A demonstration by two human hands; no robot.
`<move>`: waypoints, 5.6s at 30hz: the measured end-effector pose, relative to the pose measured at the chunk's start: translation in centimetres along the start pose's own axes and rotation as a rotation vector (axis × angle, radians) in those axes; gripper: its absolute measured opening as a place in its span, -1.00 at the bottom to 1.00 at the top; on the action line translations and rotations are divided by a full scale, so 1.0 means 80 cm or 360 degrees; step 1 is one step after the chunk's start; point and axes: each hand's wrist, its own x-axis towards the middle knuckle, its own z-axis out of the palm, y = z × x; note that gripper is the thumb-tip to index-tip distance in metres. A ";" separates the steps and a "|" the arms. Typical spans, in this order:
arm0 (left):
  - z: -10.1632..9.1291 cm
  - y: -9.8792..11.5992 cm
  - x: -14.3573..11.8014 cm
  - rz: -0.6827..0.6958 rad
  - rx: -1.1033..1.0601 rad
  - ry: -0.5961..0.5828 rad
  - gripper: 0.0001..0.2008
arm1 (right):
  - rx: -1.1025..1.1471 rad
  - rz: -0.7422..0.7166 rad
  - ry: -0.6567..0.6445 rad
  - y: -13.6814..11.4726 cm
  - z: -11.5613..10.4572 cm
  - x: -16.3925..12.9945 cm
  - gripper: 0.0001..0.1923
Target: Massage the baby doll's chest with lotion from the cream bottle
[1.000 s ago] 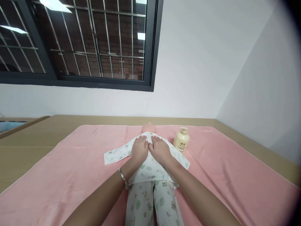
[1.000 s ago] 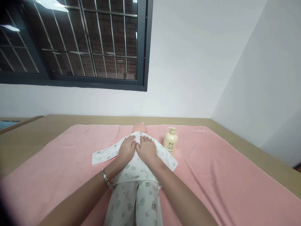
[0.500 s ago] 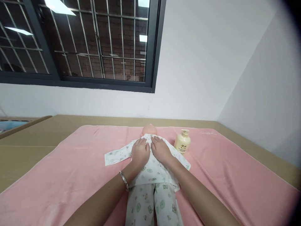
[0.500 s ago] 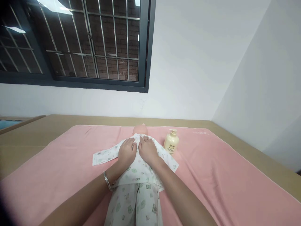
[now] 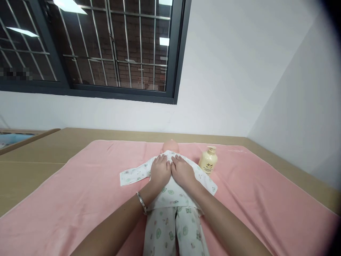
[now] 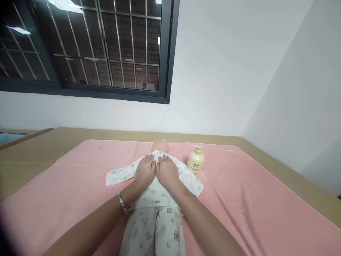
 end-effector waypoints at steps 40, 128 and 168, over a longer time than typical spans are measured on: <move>0.011 -0.025 0.004 -0.0039 -0.0263 0.0057 -0.60 | -0.0198 0.0100 0.0237 -0.011 0.017 -0.021 -0.46; 0.001 -0.011 -0.025 0.0062 -0.0243 0.0071 -0.56 | 0.0031 0.0000 0.0136 -0.007 0.011 -0.022 -0.50; -0.011 0.000 -0.040 -0.0087 -0.0668 0.0009 -0.56 | -0.0168 -0.0340 -0.0490 -0.025 -0.062 -0.046 -0.35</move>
